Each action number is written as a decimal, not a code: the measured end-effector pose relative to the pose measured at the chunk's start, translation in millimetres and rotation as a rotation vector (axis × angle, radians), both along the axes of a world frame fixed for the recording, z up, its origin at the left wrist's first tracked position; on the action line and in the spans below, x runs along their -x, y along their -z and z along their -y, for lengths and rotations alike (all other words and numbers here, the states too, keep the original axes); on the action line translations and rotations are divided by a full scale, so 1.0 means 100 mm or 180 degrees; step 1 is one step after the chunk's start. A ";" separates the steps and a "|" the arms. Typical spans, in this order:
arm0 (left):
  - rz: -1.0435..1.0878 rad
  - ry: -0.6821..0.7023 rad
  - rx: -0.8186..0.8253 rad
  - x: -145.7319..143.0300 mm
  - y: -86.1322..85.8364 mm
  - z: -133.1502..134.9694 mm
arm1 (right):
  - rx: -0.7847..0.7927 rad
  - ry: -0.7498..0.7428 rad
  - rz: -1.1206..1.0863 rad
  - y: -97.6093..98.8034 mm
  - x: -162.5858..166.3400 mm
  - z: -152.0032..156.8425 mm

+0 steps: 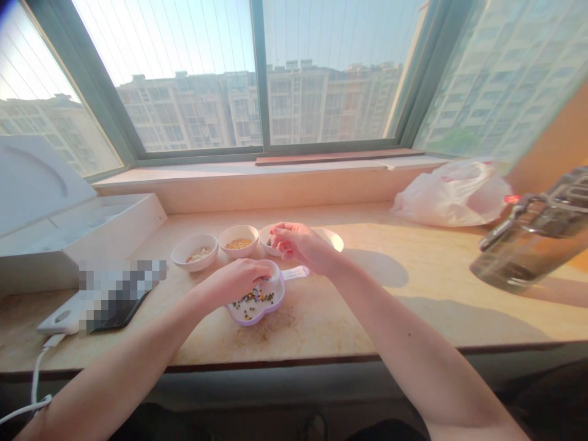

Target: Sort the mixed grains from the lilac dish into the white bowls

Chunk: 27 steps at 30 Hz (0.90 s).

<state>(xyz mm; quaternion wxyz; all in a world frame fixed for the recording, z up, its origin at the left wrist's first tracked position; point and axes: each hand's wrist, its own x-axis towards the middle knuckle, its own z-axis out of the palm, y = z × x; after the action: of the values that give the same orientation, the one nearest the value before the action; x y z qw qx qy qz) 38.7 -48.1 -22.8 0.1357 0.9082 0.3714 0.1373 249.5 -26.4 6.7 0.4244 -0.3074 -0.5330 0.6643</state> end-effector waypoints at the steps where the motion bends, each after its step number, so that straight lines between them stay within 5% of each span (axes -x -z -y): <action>1: -0.0145 0.0101 -0.0038 -0.01 -0.02 0.00 | -0.0086 0.0040 0.0006 -0.01 -0.02 0.00; 6: -0.0469 0.0211 -0.0195 -0.06 -0.05 0.02 | -0.0666 0.0576 0.0417 -0.08 -0.12 -0.04; 12: -0.0590 0.0208 -0.0322 -0.09 0.03 -0.02 | -0.2190 0.1852 0.3252 -0.06 -0.34 -0.21; 19: -0.0391 0.0212 -0.0231 -0.08 0.01 -0.02 | -0.1662 0.1940 0.4855 0.00 -0.57 -0.36; 23: 0.0199 0.0068 -0.0061 -0.07 -0.05 0.02 | -0.1286 0.1957 0.4930 -0.02 -0.60 -0.34; 27: 0.1211 -0.0118 0.0306 -0.08 -0.07 0.02 | -0.1548 0.2118 0.4382 -0.03 -0.58 -0.34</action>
<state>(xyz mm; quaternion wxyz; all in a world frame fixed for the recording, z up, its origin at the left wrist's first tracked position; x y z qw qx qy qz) 46.8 -50.5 -16.1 0.2442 0.8514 0.3618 0.2910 307.7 7.8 10.0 0.2312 -0.6899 -0.6853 0.0295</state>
